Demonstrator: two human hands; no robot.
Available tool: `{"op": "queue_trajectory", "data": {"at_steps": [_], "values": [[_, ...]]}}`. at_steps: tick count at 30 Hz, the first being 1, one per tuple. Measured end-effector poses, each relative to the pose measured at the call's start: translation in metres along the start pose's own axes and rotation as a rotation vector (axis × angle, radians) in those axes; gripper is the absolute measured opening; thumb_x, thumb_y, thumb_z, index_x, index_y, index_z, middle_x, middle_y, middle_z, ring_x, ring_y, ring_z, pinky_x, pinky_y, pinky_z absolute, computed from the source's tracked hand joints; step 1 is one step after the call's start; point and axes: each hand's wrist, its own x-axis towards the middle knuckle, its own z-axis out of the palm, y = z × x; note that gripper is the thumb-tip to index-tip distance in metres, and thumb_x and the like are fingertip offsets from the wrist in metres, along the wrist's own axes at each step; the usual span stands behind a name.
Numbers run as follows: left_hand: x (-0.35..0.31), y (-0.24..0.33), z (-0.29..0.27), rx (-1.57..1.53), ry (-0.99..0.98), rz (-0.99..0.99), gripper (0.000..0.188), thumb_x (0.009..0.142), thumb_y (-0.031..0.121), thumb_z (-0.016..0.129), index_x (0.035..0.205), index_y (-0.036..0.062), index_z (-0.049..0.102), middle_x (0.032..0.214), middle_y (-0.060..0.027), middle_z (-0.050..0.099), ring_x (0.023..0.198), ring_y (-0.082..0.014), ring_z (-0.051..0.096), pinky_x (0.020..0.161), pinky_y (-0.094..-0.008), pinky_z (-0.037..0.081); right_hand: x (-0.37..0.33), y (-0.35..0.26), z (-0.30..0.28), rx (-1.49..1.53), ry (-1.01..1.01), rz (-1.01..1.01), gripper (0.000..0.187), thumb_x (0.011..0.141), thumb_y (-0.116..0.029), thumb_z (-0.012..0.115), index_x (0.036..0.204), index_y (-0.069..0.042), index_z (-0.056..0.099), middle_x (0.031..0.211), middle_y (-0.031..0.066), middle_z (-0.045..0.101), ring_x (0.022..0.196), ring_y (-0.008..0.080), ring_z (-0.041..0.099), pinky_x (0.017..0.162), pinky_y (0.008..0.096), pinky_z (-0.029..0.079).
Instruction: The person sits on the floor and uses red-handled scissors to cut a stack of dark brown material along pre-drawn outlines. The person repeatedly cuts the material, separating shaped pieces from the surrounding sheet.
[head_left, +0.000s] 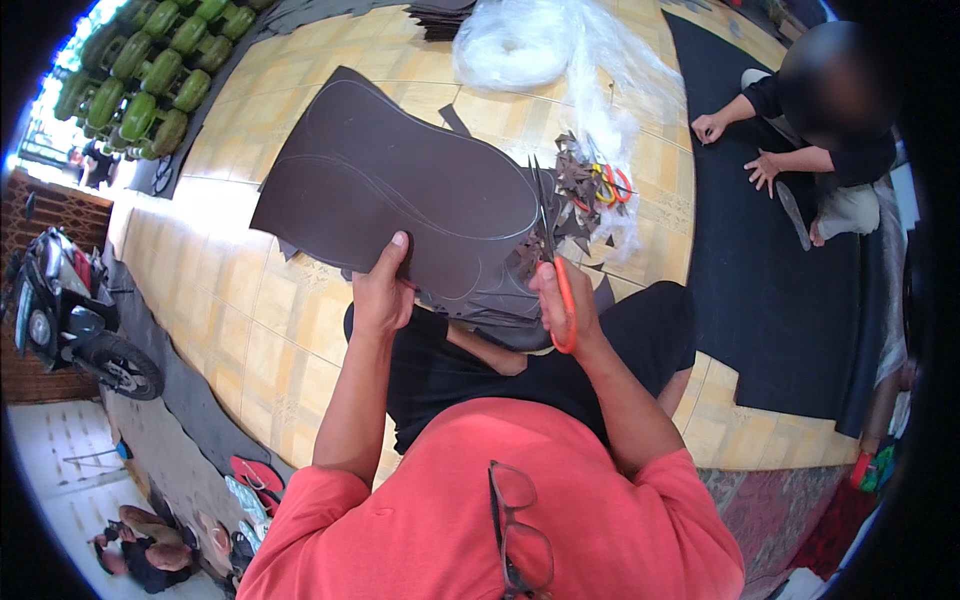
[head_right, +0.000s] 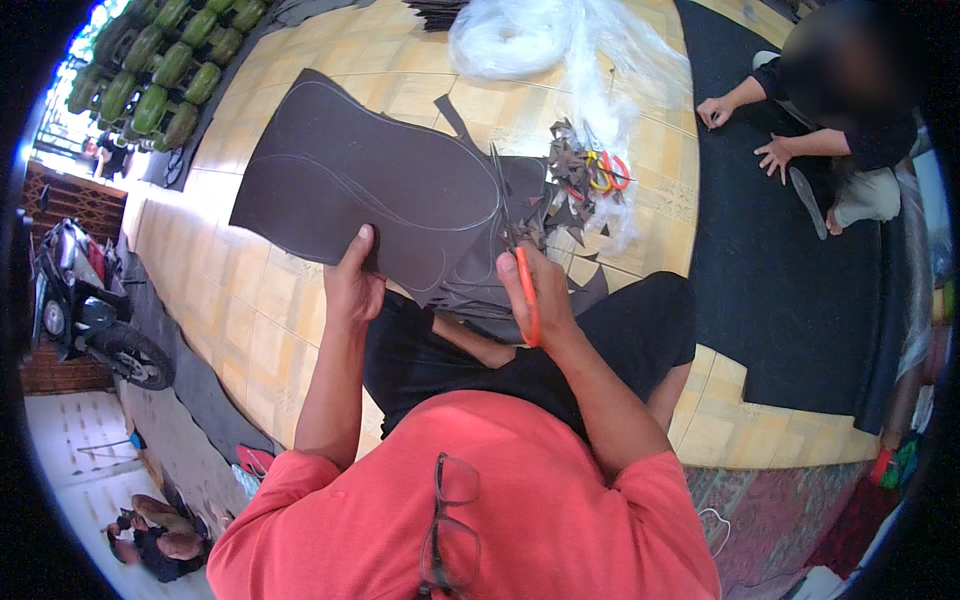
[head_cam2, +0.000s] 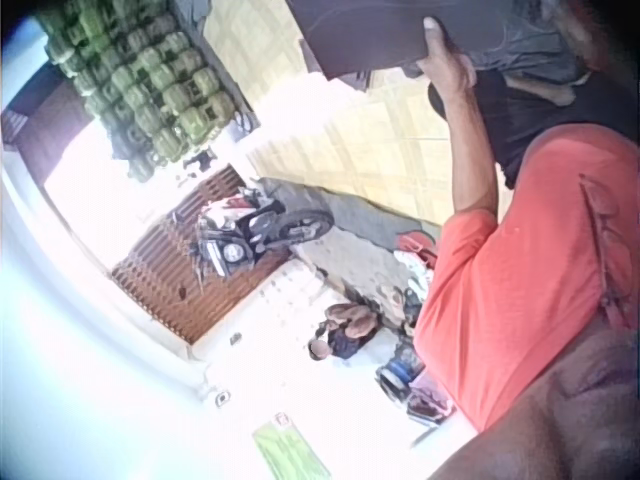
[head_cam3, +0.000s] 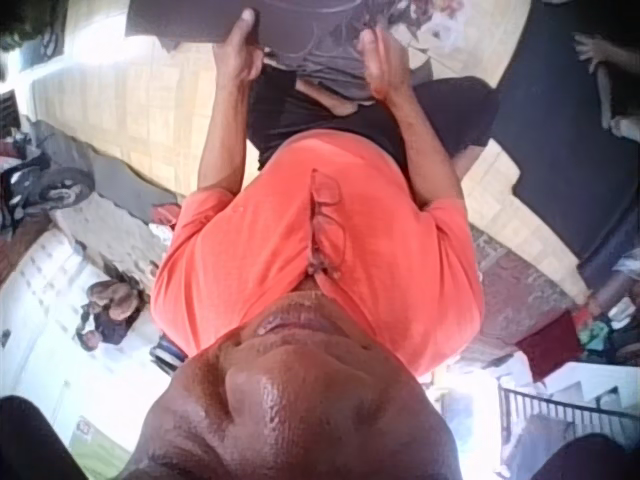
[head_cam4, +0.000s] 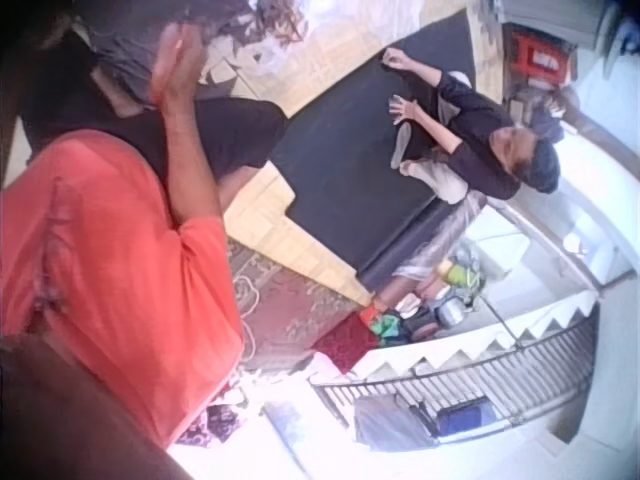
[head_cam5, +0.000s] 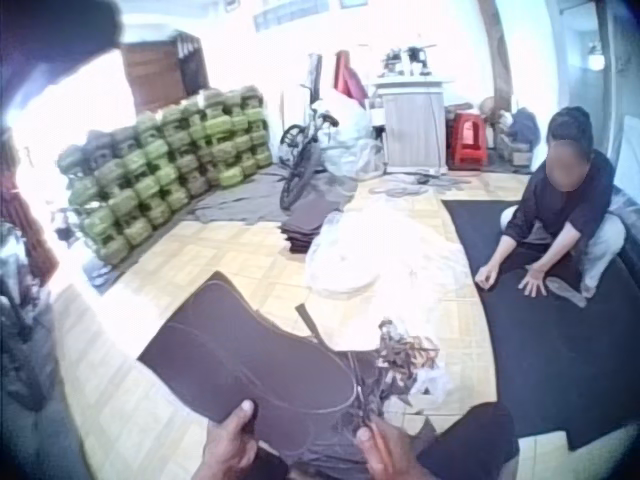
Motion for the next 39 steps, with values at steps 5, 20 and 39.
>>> {"op": "queue_trajectory", "data": {"at_steps": [5,20,39], "values": [[0.014,0.009,-0.015,0.086,0.017,-0.003,0.050,0.089,0.006,0.067,0.134,0.0031,0.046,0.128,-0.0127,0.056,0.115,-0.0286,0.058,0.096,-0.0436,0.050,-0.011,-0.009,-0.012,0.061,-0.121,0.209,0.051,0.101,-0.046,0.042,0.084,0.000,0.055,0.054,0.0012,0.046,0.043,0.0078,0.046,0.040,0.0248,0.037],[-0.013,0.028,-0.026,0.414,-0.135,-0.487,0.063,0.071,0.007,0.075,0.128,-0.0027,0.052,0.116,-0.0118,0.061,0.108,-0.0250,0.058,0.097,-0.0377,0.045,0.014,-0.011,-0.012,-0.073,0.024,0.020,0.028,0.097,-0.027,0.057,0.098,0.000,0.055,0.082,0.0172,0.063,0.075,0.0322,0.063,0.069,0.0399,0.049],[-0.016,0.036,-0.031,0.435,-0.172,-0.551,0.065,0.072,0.007,0.078,0.131,-0.0014,0.052,0.119,-0.0092,0.061,0.111,-0.0213,0.056,0.098,-0.0341,0.042,0.010,-0.024,-0.018,-0.134,-0.024,0.002,0.030,0.097,-0.028,0.056,0.085,0.000,0.053,0.063,0.0127,0.052,0.058,0.0221,0.050,0.056,0.0366,0.041]]}}
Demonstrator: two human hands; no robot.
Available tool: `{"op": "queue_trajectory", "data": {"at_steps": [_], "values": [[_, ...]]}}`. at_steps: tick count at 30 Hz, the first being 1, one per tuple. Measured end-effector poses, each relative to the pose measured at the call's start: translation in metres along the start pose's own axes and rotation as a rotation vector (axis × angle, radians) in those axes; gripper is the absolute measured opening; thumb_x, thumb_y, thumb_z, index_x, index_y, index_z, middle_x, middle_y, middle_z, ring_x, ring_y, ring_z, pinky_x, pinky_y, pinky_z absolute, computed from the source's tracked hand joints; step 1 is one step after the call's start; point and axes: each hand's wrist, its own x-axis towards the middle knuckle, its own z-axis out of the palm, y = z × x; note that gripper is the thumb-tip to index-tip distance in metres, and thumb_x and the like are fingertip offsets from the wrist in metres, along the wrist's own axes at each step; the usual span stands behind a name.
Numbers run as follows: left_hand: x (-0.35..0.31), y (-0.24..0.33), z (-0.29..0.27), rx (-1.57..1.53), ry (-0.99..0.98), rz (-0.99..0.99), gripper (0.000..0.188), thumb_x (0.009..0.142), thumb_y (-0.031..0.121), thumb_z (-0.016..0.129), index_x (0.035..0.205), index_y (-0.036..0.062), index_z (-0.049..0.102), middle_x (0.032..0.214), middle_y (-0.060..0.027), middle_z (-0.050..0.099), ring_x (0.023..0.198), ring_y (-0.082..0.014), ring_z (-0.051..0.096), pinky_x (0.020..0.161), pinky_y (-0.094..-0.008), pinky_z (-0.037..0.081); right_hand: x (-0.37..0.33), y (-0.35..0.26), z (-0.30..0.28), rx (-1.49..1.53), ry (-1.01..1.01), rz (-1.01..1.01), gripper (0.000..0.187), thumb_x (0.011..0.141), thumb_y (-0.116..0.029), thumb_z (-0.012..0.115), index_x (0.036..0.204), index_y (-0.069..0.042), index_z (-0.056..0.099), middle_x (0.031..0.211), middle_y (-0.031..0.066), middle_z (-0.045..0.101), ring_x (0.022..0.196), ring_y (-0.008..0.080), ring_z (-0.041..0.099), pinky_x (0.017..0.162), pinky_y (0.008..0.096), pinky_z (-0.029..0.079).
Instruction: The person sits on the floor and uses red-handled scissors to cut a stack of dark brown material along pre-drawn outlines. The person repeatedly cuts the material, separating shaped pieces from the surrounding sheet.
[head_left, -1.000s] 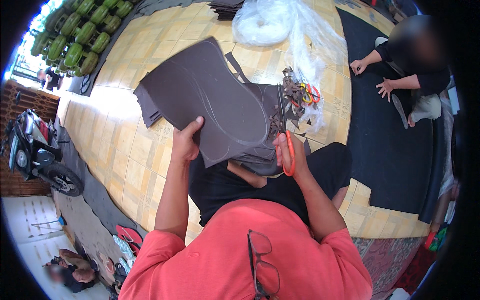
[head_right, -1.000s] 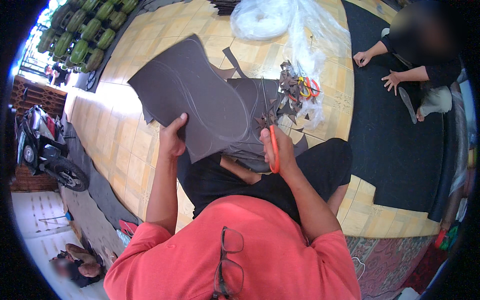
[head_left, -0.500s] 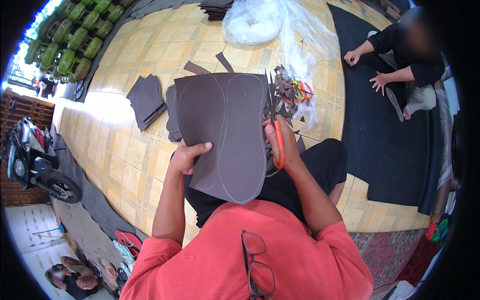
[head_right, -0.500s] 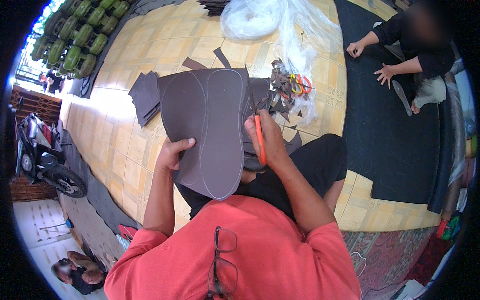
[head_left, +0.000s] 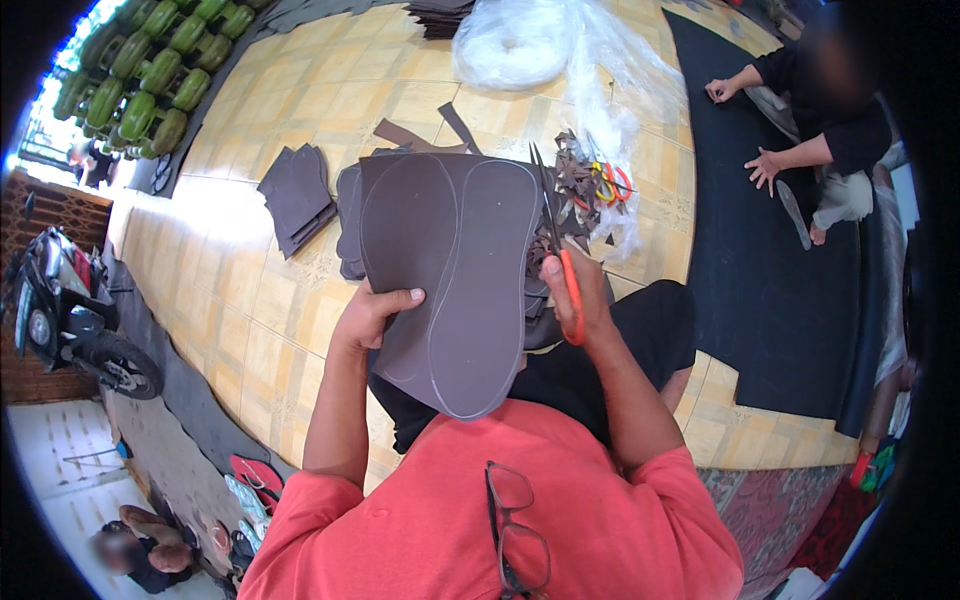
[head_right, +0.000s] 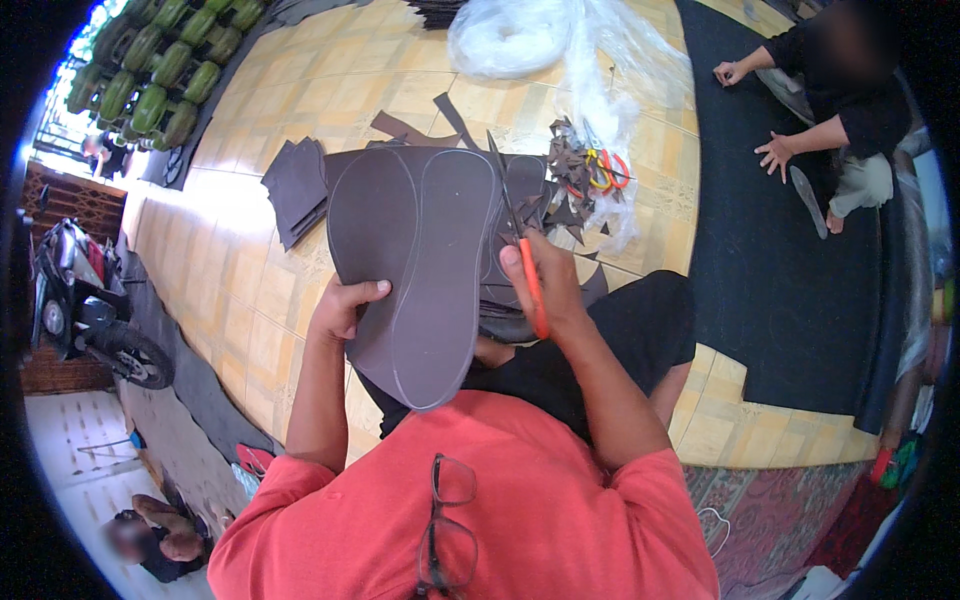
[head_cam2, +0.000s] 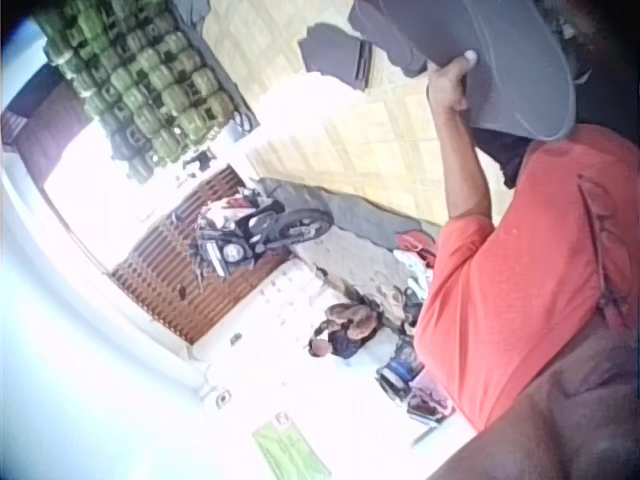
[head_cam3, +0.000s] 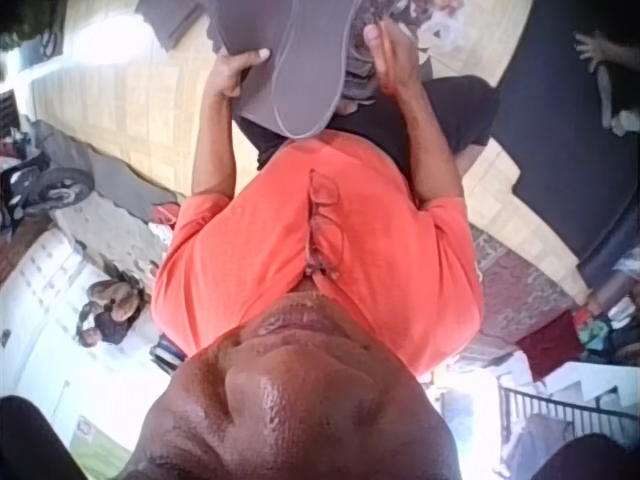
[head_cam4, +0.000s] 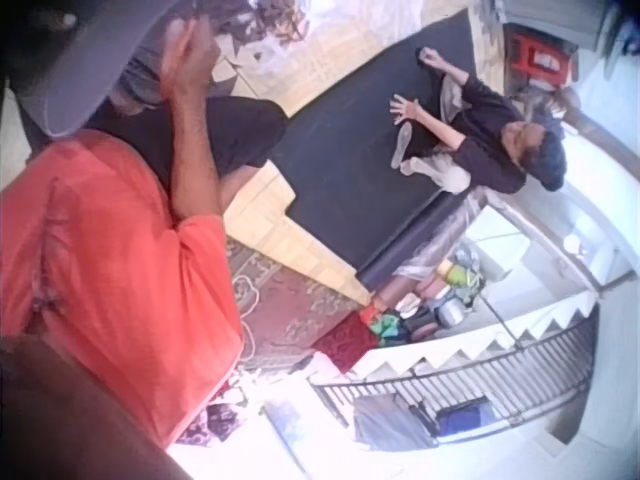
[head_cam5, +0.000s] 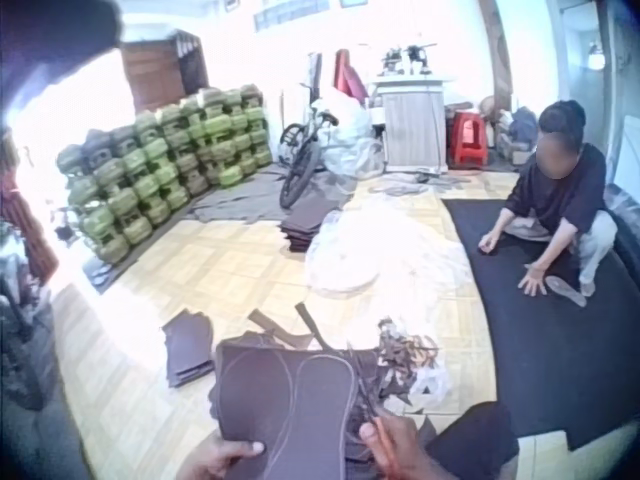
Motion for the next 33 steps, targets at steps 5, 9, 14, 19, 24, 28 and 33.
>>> {"op": "queue_trajectory", "data": {"at_steps": [5,9,14,19,24,28,33], "values": [[0.000,0.011,-0.018,0.173,-0.014,-0.022,0.066,0.071,0.007,0.078,0.131,-0.0025,0.053,0.118,-0.0090,0.061,0.110,-0.0198,0.056,0.097,-0.0310,0.043,-0.005,0.005,-0.008,0.068,-0.060,0.000,0.031,0.097,-0.028,0.056,0.086,0.000,0.051,0.066,0.0145,0.049,0.062,0.0219,0.048,0.060,0.0348,0.042],[-0.005,0.012,-0.015,0.173,-0.035,-0.026,0.068,0.071,0.007,0.078,0.133,-0.0031,0.052,0.120,-0.0098,0.061,0.111,-0.0197,0.055,0.097,-0.0314,0.043,-0.003,0.003,-0.010,0.122,-0.116,0.020,0.032,0.097,-0.031,0.055,0.091,0.000,0.051,0.074,0.0175,0.052,0.068,0.0258,0.050,0.065,0.0350,0.043],[-0.007,0.035,-0.030,0.261,-0.077,-0.108,0.068,0.071,0.007,0.077,0.133,-0.0039,0.052,0.124,-0.0111,0.060,0.114,-0.0207,0.054,0.100,-0.0324,0.041,-0.007,0.008,-0.036,-0.092,-0.267,0.044,0.039,0.097,-0.038,0.052,0.090,0.000,0.053,0.063,0.0122,0.051,0.059,0.0227,0.051,0.060,0.0353,0.043],[-0.010,0.031,-0.028,0.325,-0.159,-0.179,0.069,0.072,0.015,0.080,0.133,-0.0046,0.053,0.127,-0.0138,0.060,0.119,-0.0222,0.054,0.102,-0.0328,0.041,-0.009,0.029,-0.030,0.566,-0.278,0.408,0.028,0.093,-0.030,0.059,0.093,-0.003,0.056,0.066,0.0040,0.055,0.062,0.0157,0.051,0.062,0.0320,0.044],[0.006,-0.001,-0.038,-0.517,-0.426,-0.336,0.065,0.080,0.030,0.079,0.129,-0.0042,0.055,0.126,-0.0141,0.060,0.115,-0.0230,0.057,0.098,-0.0335,0.045,-0.006,0.017,0.000,0.718,0.022,0.311,0.024,0.085,-0.016,0.061,0.101,0.000,0.056,0.098,0.0020,0.051,0.095,0.0108,0.047,0.088,0.0273,0.038],[-0.005,-0.001,0.012,0.479,-0.225,0.224,0.053,0.085,0.028,0.074,0.126,-0.0025,0.058,0.122,-0.0131,0.061,0.112,-0.0238,0.058,0.095,-0.0348,0.047,-0.007,0.048,0.033,0.887,0.169,0.299,0.017,0.085,-0.014,0.060,0.092,0.000,0.053,0.094,0.0038,0.052,0.092,0.0123,0.046,0.088,0.0281,0.038],[0.005,-0.042,0.067,0.181,0.061,0.566,0.036,0.090,0.016,0.067,0.122,0.0009,0.058,0.117,-0.0106,0.061,0.108,-0.0247,0.060,0.093,-0.0383,0.048,-0.021,0.009,0.043,0.626,0.004,0.312,0.021,0.091,-0.021,0.061,0.088,-0.002,0.052,0.083,0.0063,0.055,0.066,0.0120,0.055,0.058,0.0259,0.047]]}}
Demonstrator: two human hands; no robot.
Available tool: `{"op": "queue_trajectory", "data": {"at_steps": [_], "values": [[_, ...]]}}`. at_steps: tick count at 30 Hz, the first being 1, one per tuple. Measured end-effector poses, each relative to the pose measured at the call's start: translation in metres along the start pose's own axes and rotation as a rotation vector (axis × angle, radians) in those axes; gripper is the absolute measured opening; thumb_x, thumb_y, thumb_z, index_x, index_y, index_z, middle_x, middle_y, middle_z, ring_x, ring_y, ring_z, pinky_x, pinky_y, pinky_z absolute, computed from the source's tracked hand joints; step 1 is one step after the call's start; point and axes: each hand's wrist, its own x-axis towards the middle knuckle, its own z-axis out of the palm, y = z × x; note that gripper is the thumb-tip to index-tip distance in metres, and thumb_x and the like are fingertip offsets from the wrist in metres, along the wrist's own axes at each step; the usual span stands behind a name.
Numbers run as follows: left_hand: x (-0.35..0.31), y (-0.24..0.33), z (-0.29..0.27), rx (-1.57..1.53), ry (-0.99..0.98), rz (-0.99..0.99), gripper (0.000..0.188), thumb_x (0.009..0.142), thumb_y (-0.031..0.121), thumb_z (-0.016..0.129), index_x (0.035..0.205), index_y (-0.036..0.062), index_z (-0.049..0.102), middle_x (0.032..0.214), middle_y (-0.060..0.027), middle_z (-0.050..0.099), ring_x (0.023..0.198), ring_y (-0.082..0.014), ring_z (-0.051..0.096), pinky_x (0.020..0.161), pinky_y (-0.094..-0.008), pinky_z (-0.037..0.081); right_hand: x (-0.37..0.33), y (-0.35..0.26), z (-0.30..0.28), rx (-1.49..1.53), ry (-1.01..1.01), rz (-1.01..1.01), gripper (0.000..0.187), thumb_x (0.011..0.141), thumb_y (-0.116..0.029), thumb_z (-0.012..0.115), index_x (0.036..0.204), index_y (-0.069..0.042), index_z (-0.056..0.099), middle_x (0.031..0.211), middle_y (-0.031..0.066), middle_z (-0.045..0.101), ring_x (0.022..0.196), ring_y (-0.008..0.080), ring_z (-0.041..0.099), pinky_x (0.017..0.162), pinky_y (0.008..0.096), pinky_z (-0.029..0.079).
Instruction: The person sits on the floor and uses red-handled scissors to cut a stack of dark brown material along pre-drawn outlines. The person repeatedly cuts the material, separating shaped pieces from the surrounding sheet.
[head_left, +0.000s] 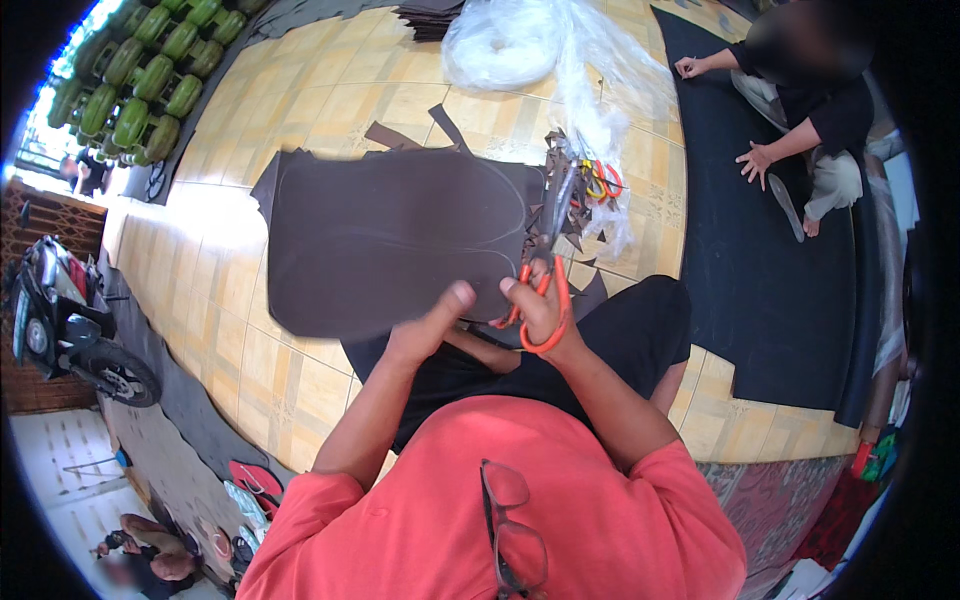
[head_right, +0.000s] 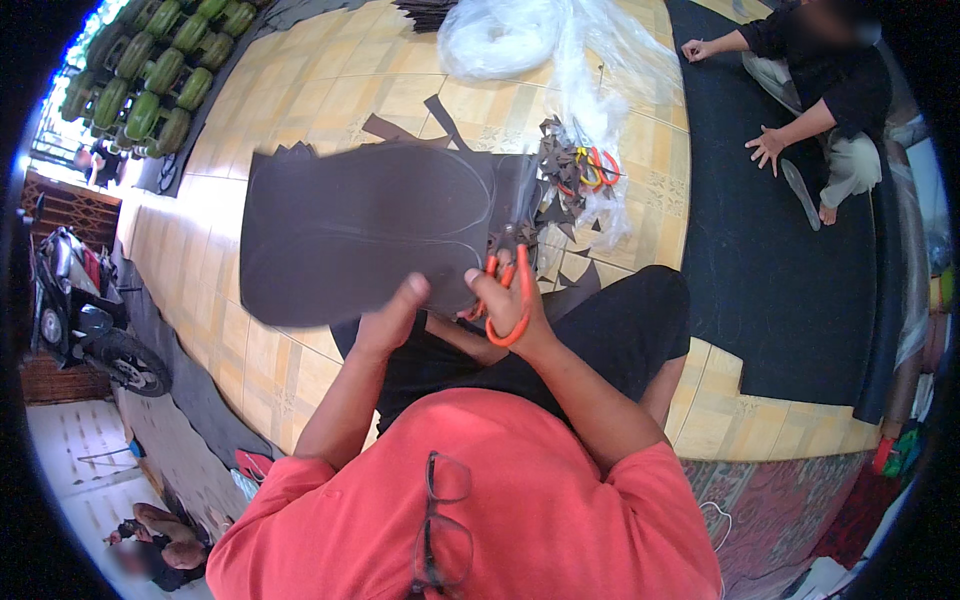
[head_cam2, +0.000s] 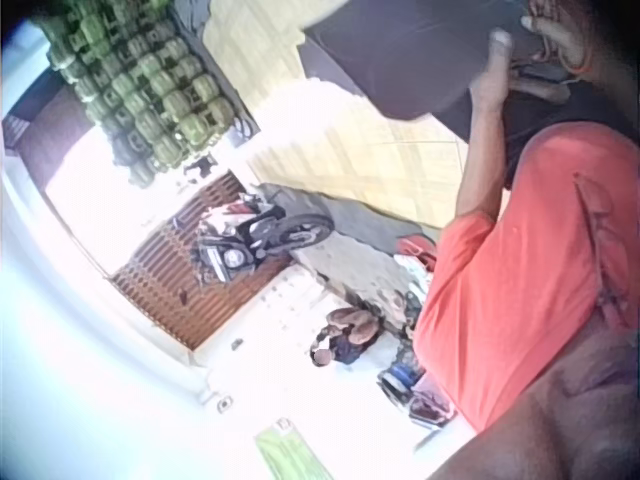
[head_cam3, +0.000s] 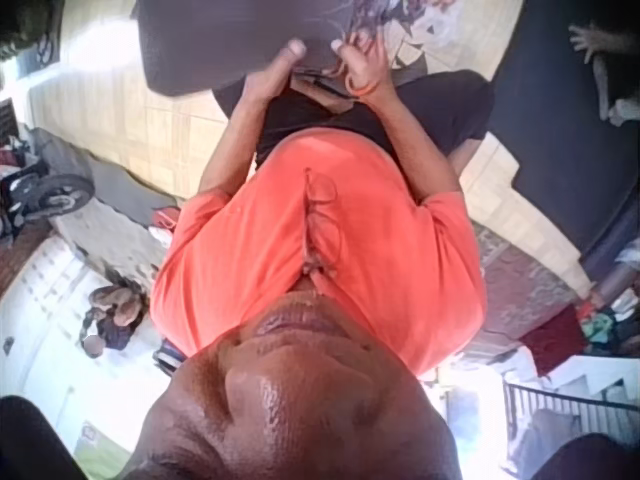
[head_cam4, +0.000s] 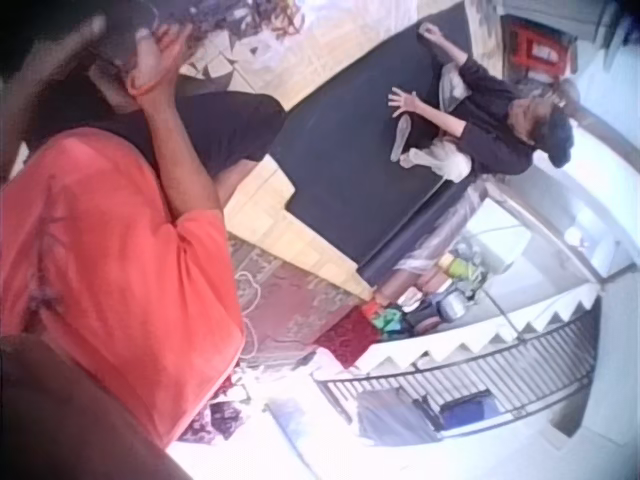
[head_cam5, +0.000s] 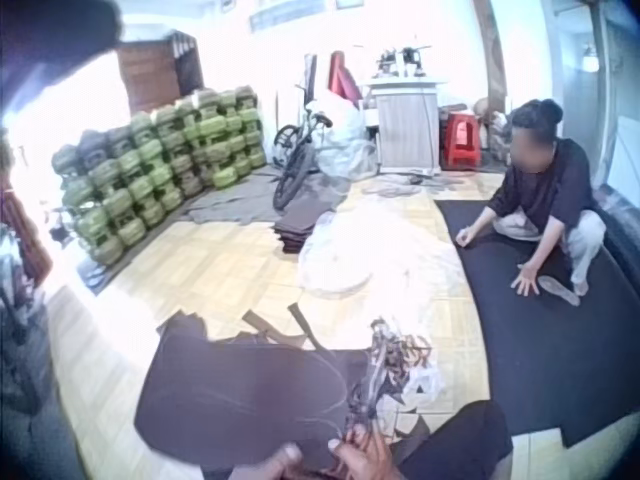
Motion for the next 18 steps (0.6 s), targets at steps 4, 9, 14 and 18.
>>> {"op": "queue_trajectory", "data": {"at_steps": [4,9,14,18], "values": [[0.019,0.014,0.002,-0.493,0.225,-0.091,0.036,0.089,0.004,0.062,0.124,0.0015,0.054,0.115,-0.0097,0.059,0.106,-0.0233,0.059,0.093,-0.0386,0.048,-0.003,-0.003,0.001,-0.066,-0.035,-0.074,0.030,0.098,-0.031,0.055,0.096,-0.001,0.053,0.076,0.0026,0.056,0.060,0.0103,0.056,0.052,0.0255,0.047],[0.023,0.023,-0.016,-0.466,0.254,-0.087,0.036,0.087,0.000,0.060,0.123,0.0015,0.053,0.115,-0.0092,0.058,0.108,-0.0218,0.058,0.095,-0.0368,0.047,0.002,0.000,-0.010,-0.339,0.082,-0.164,0.031,0.099,-0.031,0.053,0.101,0.000,0.053,0.079,0.0076,0.058,0.064,0.0158,0.057,0.060,0.0307,0.049],[0.022,0.019,-0.021,-0.455,0.248,-0.085,0.038,0.086,-0.001,0.061,0.123,0.0016,0.053,0.116,-0.0094,0.058,0.108,-0.0224,0.058,0.095,-0.0373,0.047,0.002,-0.002,-0.006,-0.518,0.038,-0.323,0.031,0.096,-0.028,0.059,0.100,0.001,0.051,0.081,0.0147,0.059,0.069,0.0261,0.060,0.066,0.0382,0.048],[0.021,0.019,-0.017,-0.453,0.234,-0.089,0.039,0.086,-0.001,0.062,0.124,0.0015,0.053,0.116,-0.0102,0.058,0.109,-0.0229,0.058,0.096,-0.0378,0.046,0.002,-0.009,-0.005,-0.563,0.047,-0.427,0.030,0.095,-0.027,0.060,0.098,0.001,0.050,0.080,0.0165,0.060,0.071,0.0301,0.061,0.066,0.0399,0.048]]}}
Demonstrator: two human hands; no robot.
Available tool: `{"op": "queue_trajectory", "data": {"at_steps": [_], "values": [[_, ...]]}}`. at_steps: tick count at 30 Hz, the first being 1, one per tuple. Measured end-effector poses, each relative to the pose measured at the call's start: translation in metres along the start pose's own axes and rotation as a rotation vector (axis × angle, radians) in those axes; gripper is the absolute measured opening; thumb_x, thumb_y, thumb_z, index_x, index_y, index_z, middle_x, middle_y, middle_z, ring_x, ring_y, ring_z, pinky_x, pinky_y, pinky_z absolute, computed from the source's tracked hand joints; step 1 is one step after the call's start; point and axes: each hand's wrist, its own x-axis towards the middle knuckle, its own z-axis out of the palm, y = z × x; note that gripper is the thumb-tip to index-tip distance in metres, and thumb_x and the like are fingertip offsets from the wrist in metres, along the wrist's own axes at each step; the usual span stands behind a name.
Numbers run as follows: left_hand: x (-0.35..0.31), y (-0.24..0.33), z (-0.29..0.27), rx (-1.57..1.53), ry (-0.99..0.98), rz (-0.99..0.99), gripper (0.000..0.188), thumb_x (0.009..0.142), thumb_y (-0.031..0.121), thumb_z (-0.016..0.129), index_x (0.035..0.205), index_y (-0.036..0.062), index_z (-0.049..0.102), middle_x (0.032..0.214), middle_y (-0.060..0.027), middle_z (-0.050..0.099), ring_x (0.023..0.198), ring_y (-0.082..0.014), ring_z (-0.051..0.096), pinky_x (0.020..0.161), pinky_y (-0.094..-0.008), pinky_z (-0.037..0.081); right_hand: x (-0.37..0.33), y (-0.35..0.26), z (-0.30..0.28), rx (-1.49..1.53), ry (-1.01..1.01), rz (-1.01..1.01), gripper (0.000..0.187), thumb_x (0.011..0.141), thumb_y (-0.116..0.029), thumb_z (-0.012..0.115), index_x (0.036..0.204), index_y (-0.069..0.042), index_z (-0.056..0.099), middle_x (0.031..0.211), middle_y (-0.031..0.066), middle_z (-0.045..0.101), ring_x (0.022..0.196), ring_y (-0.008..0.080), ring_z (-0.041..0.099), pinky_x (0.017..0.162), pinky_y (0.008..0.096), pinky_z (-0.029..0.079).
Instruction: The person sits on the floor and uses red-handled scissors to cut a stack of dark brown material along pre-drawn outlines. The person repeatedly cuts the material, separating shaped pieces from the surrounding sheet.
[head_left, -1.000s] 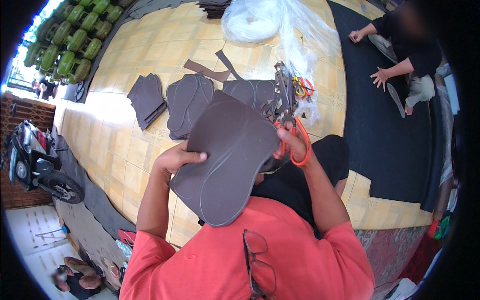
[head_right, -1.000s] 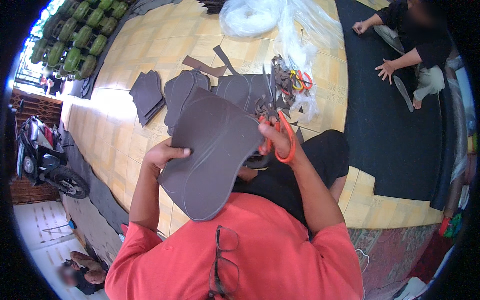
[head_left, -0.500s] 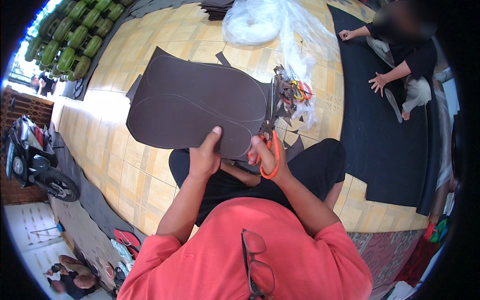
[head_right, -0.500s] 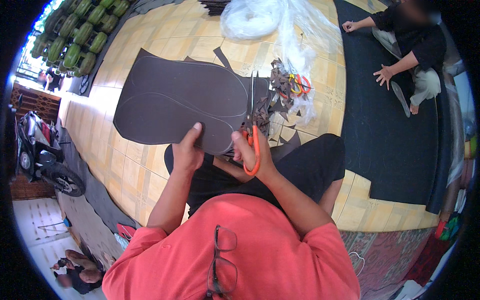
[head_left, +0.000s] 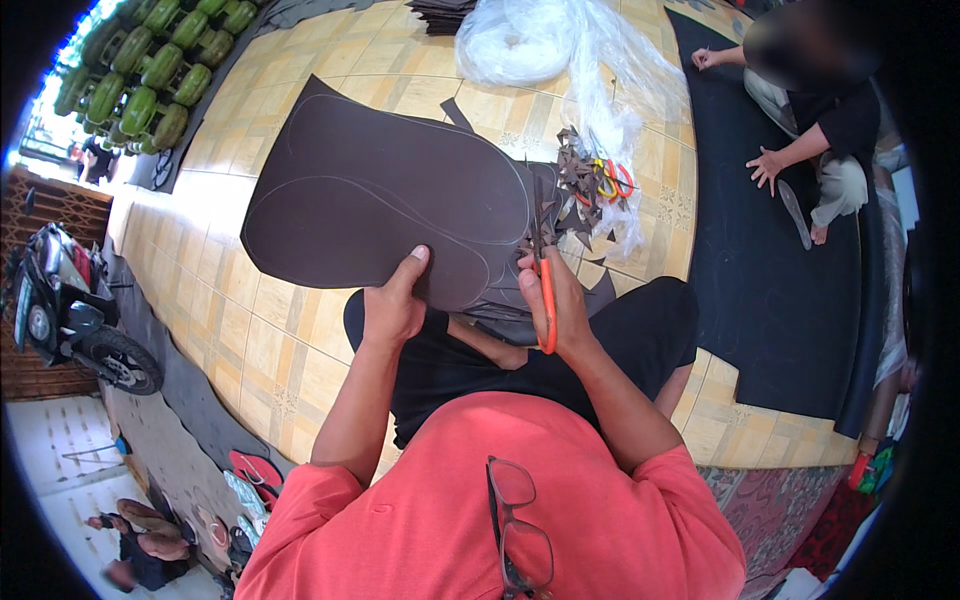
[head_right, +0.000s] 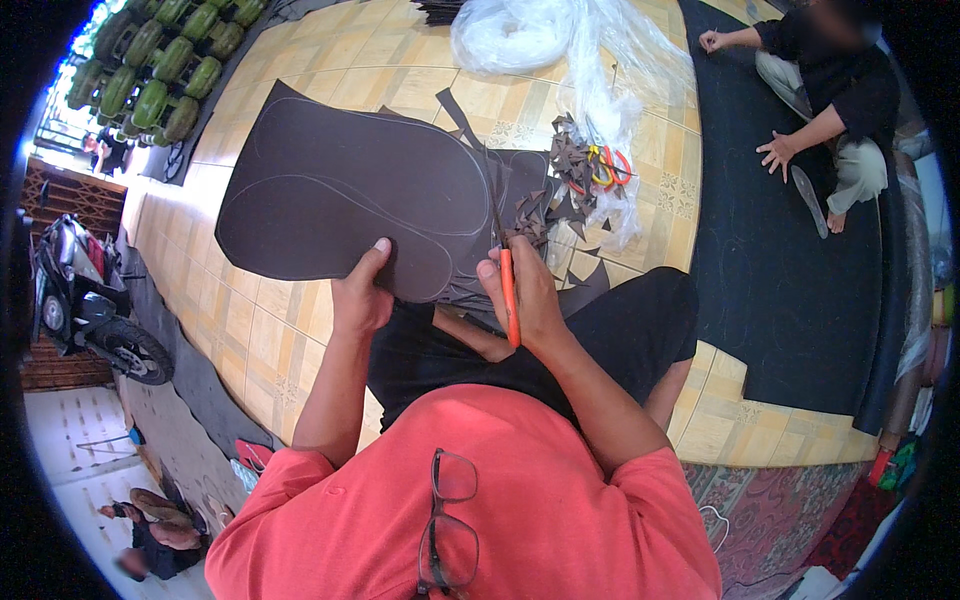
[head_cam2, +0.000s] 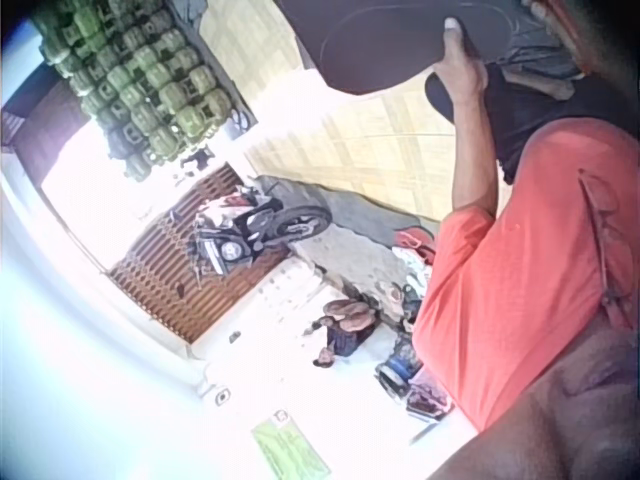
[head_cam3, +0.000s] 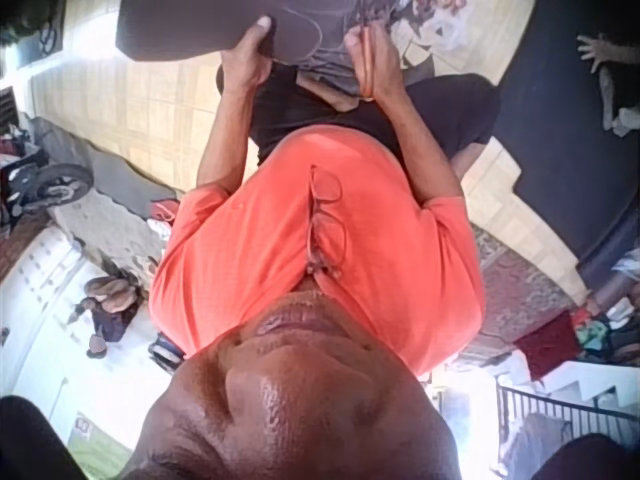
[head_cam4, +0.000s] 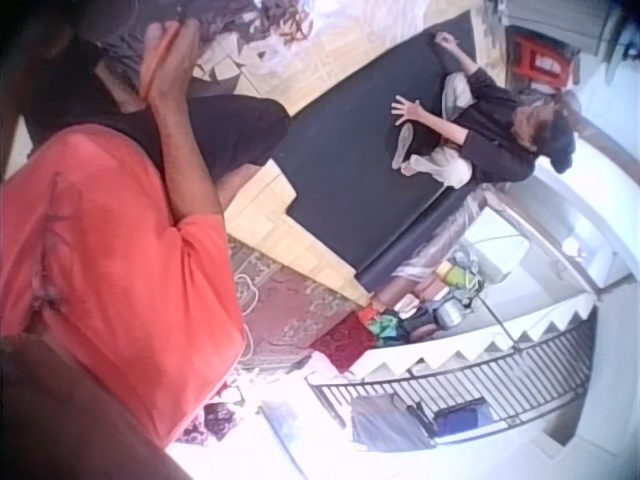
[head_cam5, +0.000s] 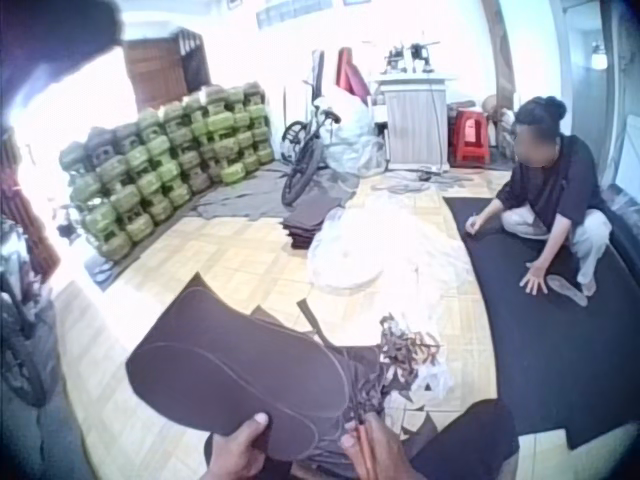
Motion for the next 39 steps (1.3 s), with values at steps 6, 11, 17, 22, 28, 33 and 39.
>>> {"op": "queue_trajectory", "data": {"at_steps": [6,11,17,22,28,33,39], "values": [[0.001,0.003,-0.004,-0.055,0.021,-0.051,0.042,0.086,-0.001,0.062,0.126,0.0015,0.051,0.118,-0.0112,0.058,0.111,-0.0239,0.057,0.096,-0.0390,0.048,-0.004,0.001,-0.002,0.073,-0.048,0.094,0.029,0.097,-0.027,0.058,0.085,-0.002,0.049,0.065,0.0107,0.050,0.061,0.0202,0.050,0.058,0.0359,0.042],[0.015,0.011,-0.015,-0.040,0.077,0.002,0.044,0.087,0.001,0.065,0.128,0.0016,0.050,0.120,-0.0112,0.058,0.111,-0.0246,0.058,0.095,-0.0401,0.049,-0.009,-0.002,-0.010,0.100,-0.123,0.193,0.040,0.098,-0.030,0.056,0.069,-0.004,0.046,0.055,0.0054,0.037,0.054,0.0126,0.036,0.050,0.0340,0.034],[0.011,0.009,-0.017,0.028,-0.007,-0.053,0.048,0.087,0.003,0.066,0.131,0.0017,0.048,0.122,-0.0119,0.057,0.113,-0.0260,0.057,0.096,-0.0413,0.049,-0.008,0.025,0.010,0.083,-0.020,0.016,0.039,0.102,-0.033,0.043,0.081,-0.002,0.055,0.053,0.0002,0.046,0.037,0.0083,0.043,0.038,0.0253,0.036],[0.014,0.005,-0.025,0.063,0.041,-0.061,0.049,0.086,0.005,0.068,0.130,-0.0006,0.049,0.122,-0.0135,0.058,0.112,-0.0271,0.058,0.096,-0.0417,0.049,-0.005,0.006,-0.002,0.123,-0.071,0.056,0.039,0.102,-0.033,0.042,0.082,-0.001,0.055,0.049,0.0009,0.043,0.036,0.0089,0.042,0.037,0.0258,0.034],[0.023,0.029,-0.039,0.218,-0.020,-0.267,0.055,0.078,0.005,0.072,0.128,-0.0047,0.049,0.114,-0.0141,0.062,0.107,-0.0274,0.060,0.094,-0.0406,0.049,-0.014,0.012,-0.014,0.228,-0.123,0.253,0.042,0.102,-0.035,0.042,0.088,0.001,0.056,0.054,0.0019,0.046,0.041,0.0099,0.045,0.041,0.0255,0.037],[0.007,0.034,-0.047,0.368,-0.131,-0.418,0.064,0.068,0.007,0.074,0.127,-0.0065,0.054,0.114,-0.0156,0.064,0.104,-0.0289,0.063,0.094,-0.0396,0.048,0.004,0.022,-0.011,0.071,-0.104,0.133,0.039,0.102,-0.035,0.043,0.100,0.001,0.055,0.067,0.0027,0.051,0.057,0.0105,0.051,0.054,0.0263,0.044],[-0.004,0.029,-0.048,0.390,-0.238,-0.588,0.062,0.067,0.007,0.076,0.125,-0.0055,0.058,0.115,-0.0133,0.065,0.105,-0.0253,0.061,0.096,-0.0347,0.044,0.011,0.015,-0.016,0.024,-0.075,0.077,0.026,0.098,-0.025,0.054,0.094,0.000,0.052,0.078,0.0188,0.060,0.071,0.0344,0.061,0.067,0.0411,0.047]]}}
